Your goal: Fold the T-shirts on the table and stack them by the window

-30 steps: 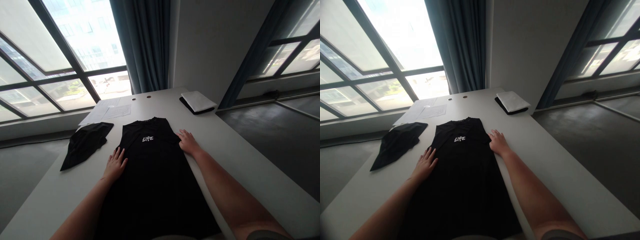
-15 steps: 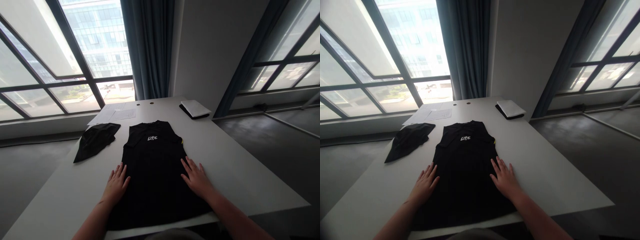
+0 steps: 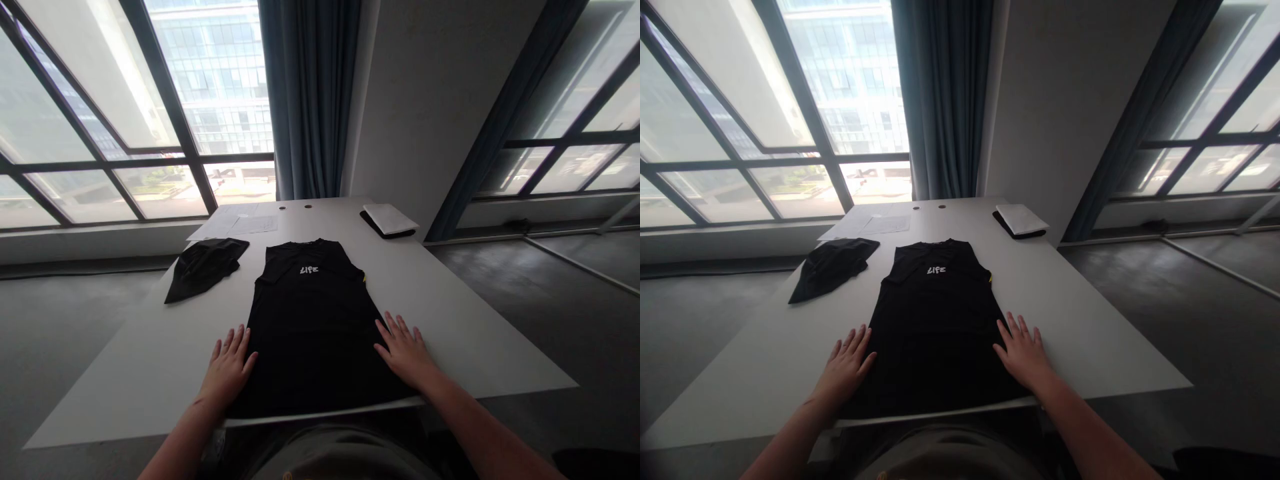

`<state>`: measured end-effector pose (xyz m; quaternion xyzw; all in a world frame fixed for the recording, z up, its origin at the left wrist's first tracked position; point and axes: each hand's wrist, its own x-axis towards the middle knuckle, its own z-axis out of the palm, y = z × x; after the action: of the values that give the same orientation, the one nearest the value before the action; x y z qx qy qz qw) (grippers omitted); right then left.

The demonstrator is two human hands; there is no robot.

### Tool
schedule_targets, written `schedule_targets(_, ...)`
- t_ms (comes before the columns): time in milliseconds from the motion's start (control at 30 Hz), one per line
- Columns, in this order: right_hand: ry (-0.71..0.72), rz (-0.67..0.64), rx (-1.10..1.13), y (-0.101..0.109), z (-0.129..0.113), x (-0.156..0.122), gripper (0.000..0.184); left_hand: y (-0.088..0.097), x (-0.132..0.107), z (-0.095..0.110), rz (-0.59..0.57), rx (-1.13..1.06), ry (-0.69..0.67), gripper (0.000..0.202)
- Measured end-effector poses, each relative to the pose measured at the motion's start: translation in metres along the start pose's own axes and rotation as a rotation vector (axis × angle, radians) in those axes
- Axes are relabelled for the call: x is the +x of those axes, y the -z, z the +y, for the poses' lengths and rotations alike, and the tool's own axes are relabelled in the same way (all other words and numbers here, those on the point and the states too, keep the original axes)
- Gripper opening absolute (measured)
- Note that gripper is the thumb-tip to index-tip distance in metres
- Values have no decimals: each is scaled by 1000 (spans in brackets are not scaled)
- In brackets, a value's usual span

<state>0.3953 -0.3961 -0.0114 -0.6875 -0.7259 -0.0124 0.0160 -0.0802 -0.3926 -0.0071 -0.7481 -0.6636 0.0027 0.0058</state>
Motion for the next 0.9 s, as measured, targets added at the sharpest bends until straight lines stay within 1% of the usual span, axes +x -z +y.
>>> schedule_targets(67,14,28,14,11,-17,17,63,3,4,4,12,-1,4,67)
schedule_targets(167,96,35,84,32,-51,62,66,14,27,24,66,-16,-46,64)
schedule_targets(233,130,-11,137,43,-76,97,69,25,52,46,94,-39,-111,63)
schedule_targets(300,145,-70,171,46,-100,125,67,34,81,72,76,-64,-140,63)
schedule_targets(333,145,-102,181,45,-110,133,67,37,95,85,54,-72,-147,63)
schedule_targets(400,171,-143,190,40,-129,140,68,40,122,108,17,-80,-188,64)
schedule_targets(467,243,-156,202,31,-140,134,70,38,142,123,-4,-88,-231,64)
schedule_targets(567,397,-155,231,22,-143,112,72,27,160,129,-1,-111,-207,63)
schedule_targets(633,489,-160,242,20,-137,96,74,19,165,127,8,-127,-163,62)
schedule_targets(700,562,-174,247,21,-130,80,74,12,166,123,27,-135,-146,62)
schedule_targets(767,622,-192,256,23,-125,64,73,8,166,121,50,-135,-152,62)
schedule_targets(900,745,-210,307,29,-121,32,72,5,166,120,57,-134,-178,62)
